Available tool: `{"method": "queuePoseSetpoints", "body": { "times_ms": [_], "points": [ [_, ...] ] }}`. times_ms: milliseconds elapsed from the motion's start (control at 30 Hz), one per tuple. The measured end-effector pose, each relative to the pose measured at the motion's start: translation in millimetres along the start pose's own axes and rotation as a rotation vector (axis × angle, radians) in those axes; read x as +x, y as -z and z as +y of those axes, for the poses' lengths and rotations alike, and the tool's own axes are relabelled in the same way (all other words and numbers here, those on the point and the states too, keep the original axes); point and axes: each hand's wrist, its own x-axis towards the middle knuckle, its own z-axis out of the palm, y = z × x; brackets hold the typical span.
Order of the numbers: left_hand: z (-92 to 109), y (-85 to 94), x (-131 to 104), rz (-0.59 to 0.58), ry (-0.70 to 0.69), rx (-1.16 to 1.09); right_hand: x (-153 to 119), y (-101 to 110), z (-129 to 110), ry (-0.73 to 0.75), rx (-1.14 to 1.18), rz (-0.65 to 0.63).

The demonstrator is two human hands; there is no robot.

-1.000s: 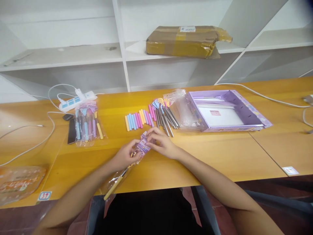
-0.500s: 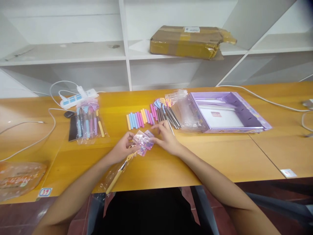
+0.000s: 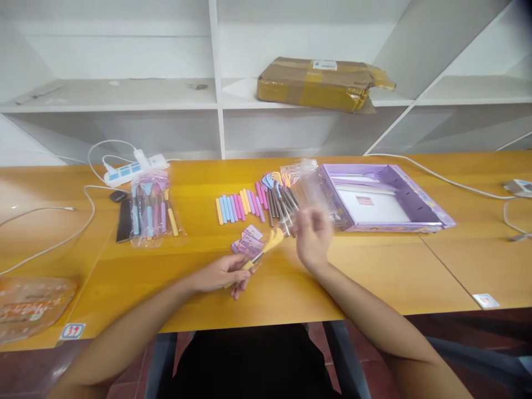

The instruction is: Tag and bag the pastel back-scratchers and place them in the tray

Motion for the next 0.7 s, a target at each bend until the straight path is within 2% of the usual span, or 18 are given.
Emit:
{"method": "queuePoseSetpoints", "body": {
  "times_ms": [33,67,167,200,233,333,400,467,533,567,633,700],
  "points": [
    [-0.5,0.3,0.2,0.008,0.002,0.022,-0.6,0.4,2.9,-0.010,0.035,0.032],
    [-1.1,0.4,0.5,0.014,0.001,0.032,-1.7,0.1,5.7,-0.038,0.074,0.006],
    [-2.6,0.0,1.4,0.022,-0.007,0.015,-0.5,-2.0,11.7,-0.169,0.159,-0.289],
    [-2.9,-0.2,1.6,0.027,-0.011,0.010,4.5,-1.0,12.4,-0.191,0.170,-0.313],
    [-3.0,-0.5,1.7,0.039,-0.016,0.008,12.5,1.5,12.2,-0.188,0.176,-0.265],
    [-3.5,-1.7,1.8,0.064,-0.039,-0.017,49.4,15.7,5.1,-0.084,0.187,-0.007],
    [-4.6,-2.4,1.8,0.060,-0.057,-0.066,72.6,22.4,-5.6,-0.007,0.192,0.059],
    [-6.1,-2.3,1.9,0.060,-0.085,-0.108,83.8,22.6,-21.0,0.000,0.191,-0.008],
    [-7.6,-1.1,1.9,0.074,-0.110,-0.098,85.2,21.3,-39.9,-0.044,0.166,-0.140],
    [-8.1,-0.3,1.7,0.079,-0.114,-0.077,86.1,23.3,-49.8,-0.041,0.162,-0.160],
    [-8.9,1.1,0.7,0.065,-0.099,-0.041,98.6,37.5,-68.7,0.069,0.190,-0.041],
    [-9.7,1.2,-0.6,0.039,-0.073,-0.018,131.1,63.9,-82.1,0.240,0.225,0.190]
  ]
}}
